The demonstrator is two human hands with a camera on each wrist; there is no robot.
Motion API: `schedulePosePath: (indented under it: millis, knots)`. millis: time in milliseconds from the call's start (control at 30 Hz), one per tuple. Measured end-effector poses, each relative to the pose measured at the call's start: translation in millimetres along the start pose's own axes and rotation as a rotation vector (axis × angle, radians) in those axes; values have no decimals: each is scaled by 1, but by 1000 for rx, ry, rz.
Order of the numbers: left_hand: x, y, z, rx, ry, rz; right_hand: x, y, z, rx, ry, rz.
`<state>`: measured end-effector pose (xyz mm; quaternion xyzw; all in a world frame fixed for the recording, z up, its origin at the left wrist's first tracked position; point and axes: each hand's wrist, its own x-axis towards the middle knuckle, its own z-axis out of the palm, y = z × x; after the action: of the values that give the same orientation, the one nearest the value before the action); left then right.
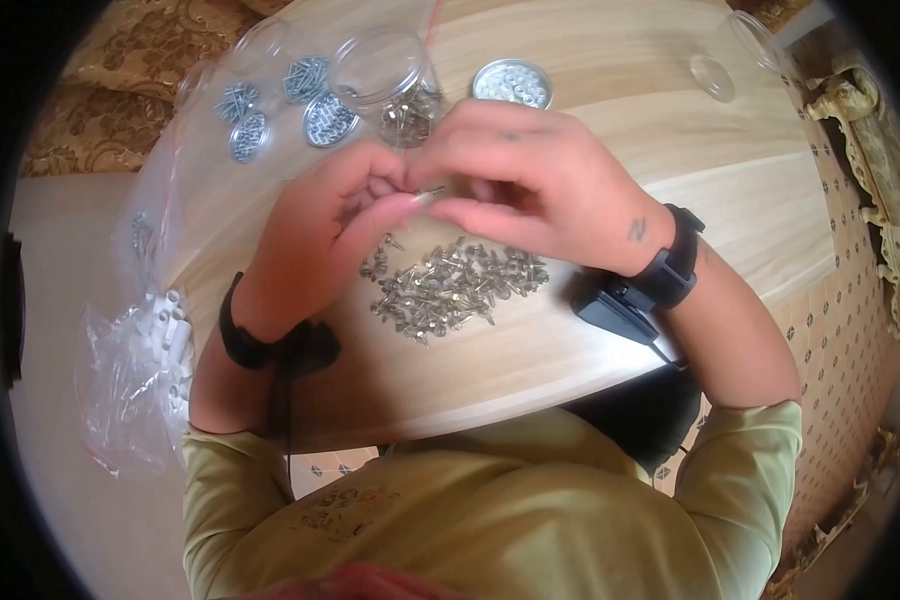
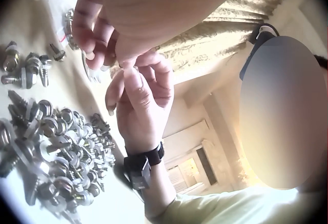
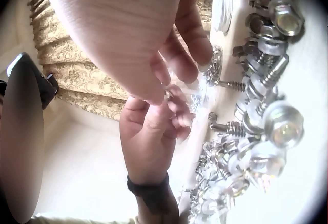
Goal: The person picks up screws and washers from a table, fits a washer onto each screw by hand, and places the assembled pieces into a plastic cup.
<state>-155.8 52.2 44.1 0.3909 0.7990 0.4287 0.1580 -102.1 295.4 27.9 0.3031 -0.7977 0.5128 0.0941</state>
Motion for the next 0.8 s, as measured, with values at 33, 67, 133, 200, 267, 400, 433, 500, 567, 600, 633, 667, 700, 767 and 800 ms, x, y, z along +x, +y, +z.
schedulePosePath:
  millis: [33, 67, 133, 200, 267, 400, 433, 500, 567, 600, 633, 667, 700, 767, 800]
  knots:
    - [0, -1, 0, -156, -37, -94, 0, -1, -2, -14, -37, -19]
    - [0, -1, -1, -156, -38, -93, -1, -2, -3, -15, -36, -18]
    - [0, 0, -3, -345, -109, -150, -2, -5, -2, -36, -42, 26]
    - [1, -1, -4, -426, -124, -153, -3, -5, 0, -48, -21, 31]
    - [1, -3, -2, -508, -140, -158, -4, -6, 1, -58, -2, 38]
    - [2, -9, 2, -669, -124, -159, -4, -7, 1, -29, 38, 64]
    - [2, -10, 3, -707, -129, -151, -4, -8, 1, 0, 51, 81]
    - [2, -12, 3, -733, -145, -156, -4, -9, 1, 4, 56, 82]
    - [2, -13, 2, -759, -159, -159, -4, -8, 0, 6, 59, 80]
    - [2, -12, 2, -788, -163, -160, -4, -8, 0, 19, 66, 78]
    - [2, -12, 2, -817, -166, -160, -3, -7, 0, 32, 73, 74]
    - [2, -12, 3, -817, -164, -159, -3, -7, 0, 32, 71, 73]
    - [2, -13, 3, -824, -171, -161, -3, -7, 1, 32, 76, 80]
    - [2, -13, 4, -833, -176, -162, -3, -5, 3, 33, 80, 87]
    - [2, -13, 5, -827, -175, -169, -3, -4, 5, 33, 111, 77]
